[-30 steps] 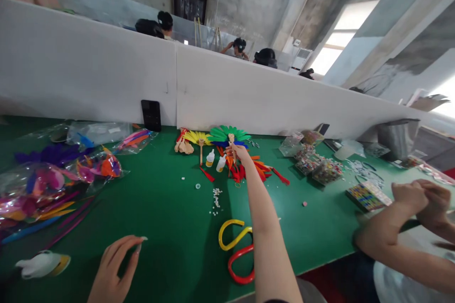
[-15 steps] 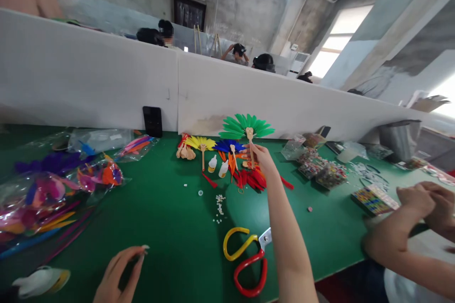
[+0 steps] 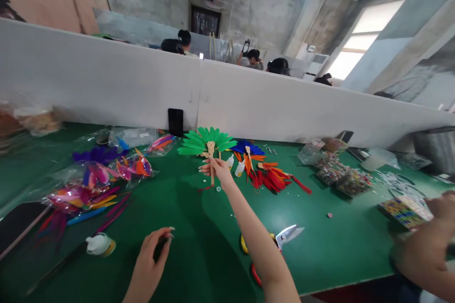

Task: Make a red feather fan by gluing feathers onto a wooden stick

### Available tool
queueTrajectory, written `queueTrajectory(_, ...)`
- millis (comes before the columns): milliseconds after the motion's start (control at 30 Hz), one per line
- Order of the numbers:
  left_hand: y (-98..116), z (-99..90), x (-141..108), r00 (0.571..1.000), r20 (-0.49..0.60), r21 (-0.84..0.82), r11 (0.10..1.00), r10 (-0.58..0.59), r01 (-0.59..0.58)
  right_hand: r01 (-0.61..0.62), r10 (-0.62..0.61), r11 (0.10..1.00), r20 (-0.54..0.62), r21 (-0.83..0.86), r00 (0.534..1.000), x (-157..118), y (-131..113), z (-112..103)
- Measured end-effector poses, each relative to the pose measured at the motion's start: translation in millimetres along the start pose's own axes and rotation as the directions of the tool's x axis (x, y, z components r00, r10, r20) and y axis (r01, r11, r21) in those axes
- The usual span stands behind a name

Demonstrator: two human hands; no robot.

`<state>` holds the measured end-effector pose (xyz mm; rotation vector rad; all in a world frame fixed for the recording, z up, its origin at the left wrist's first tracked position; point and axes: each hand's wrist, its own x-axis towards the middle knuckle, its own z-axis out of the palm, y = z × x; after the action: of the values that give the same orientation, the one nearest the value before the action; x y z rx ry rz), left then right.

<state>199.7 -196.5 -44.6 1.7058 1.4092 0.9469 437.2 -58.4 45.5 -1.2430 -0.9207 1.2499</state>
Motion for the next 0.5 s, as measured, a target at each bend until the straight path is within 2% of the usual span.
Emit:
queueTrajectory(267, 3, -1.2, -2, 0.999, 0.028, -0.048, 0.998, -0.039, 0.041, -0.075, 0.076, 0.996, 0.014, -0.041, 0.997, 56, 37, 47)
queueTrajectory(367, 3, -0.9, 0, 0.997, 0.033, -0.059, 0.996, -0.064, 0.066, -0.087, 0.087, 0.995, -0.001, -0.050, 0.996, 70, 47, 54)
queueTrajectory(500, 0, -0.1, 1, 0.994, 0.054, -0.077, 0.992, -0.091, 0.095, -0.100, 0.098, 0.993, -0.027, -0.067, 0.995, 85, 55, 53)
